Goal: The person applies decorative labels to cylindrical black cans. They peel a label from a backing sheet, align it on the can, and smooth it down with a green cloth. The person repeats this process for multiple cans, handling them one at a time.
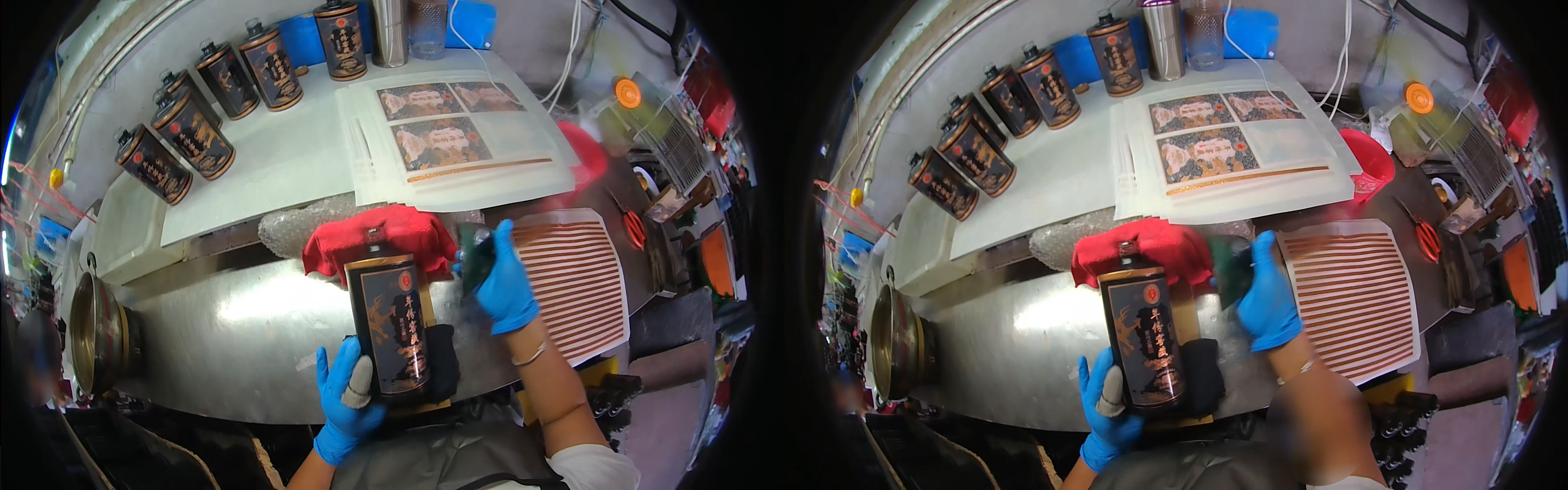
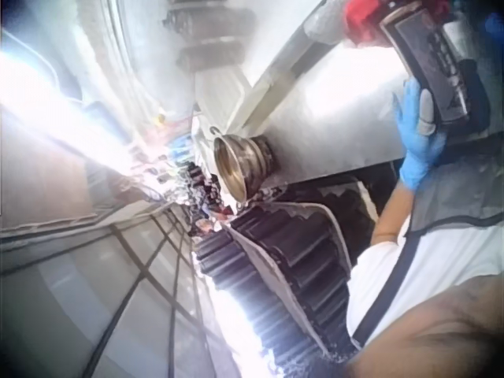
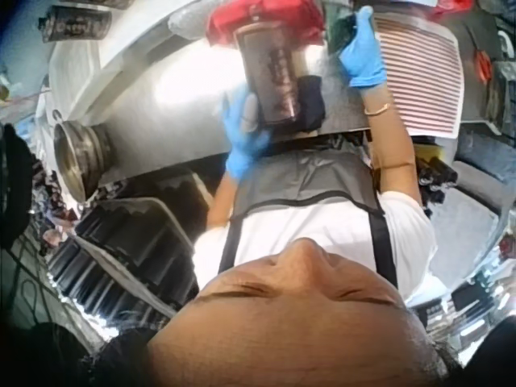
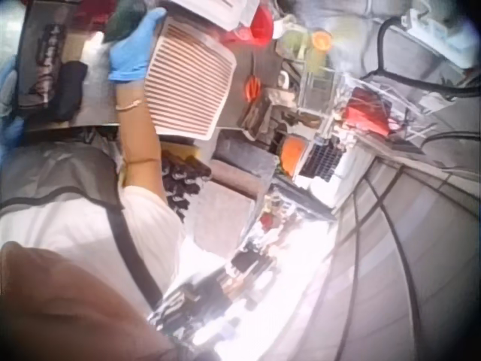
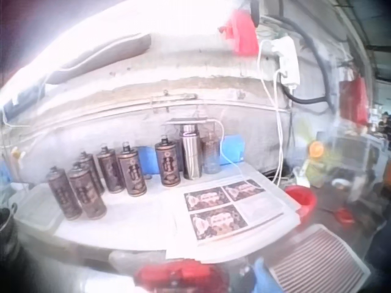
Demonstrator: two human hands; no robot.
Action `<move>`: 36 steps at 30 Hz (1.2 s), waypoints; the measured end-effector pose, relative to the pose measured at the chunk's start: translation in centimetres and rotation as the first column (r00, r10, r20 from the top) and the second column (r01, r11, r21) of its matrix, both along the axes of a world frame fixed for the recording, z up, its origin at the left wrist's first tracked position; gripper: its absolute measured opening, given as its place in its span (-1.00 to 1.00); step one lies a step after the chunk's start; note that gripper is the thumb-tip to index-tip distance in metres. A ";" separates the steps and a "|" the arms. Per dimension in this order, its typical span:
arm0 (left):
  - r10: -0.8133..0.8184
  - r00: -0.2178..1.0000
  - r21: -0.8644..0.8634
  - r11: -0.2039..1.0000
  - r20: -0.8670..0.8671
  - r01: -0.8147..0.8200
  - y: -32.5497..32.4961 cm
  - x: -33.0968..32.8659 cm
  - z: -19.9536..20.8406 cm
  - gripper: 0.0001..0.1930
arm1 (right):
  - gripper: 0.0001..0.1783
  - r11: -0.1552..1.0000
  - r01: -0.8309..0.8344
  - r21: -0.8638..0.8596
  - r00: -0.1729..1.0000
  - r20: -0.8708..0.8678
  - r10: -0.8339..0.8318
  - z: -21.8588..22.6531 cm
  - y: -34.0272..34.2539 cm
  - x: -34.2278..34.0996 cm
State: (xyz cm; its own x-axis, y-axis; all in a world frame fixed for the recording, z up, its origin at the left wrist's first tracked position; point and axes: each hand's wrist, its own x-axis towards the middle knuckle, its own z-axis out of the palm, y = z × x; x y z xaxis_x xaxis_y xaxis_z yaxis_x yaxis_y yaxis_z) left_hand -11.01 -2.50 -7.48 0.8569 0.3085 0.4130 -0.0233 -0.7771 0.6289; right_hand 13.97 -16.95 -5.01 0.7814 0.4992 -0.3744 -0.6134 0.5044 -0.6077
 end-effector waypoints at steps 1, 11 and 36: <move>0.002 1.000 -0.023 1.000 0.023 -0.001 0.0 0.4 0.1 -0.25 | -0.58 0.999 0.049 0.022 0.990 -0.130 -0.046 0.7 -0.5 1.3; 0.010 1.000 -0.011 1.000 0.011 -0.009 -0.7 1.1 1.5 -0.12 | -0.63 0.135 0.434 -0.891 0.400 0.325 0.857 -0.5 -10.3 14.0; -0.039 0.995 -0.522 0.853 -0.090 -0.013 -1.2 1.1 1.4 0.00 | -0.74 0.305 0.381 -0.873 0.268 0.420 0.867 -0.2 -7.5 13.4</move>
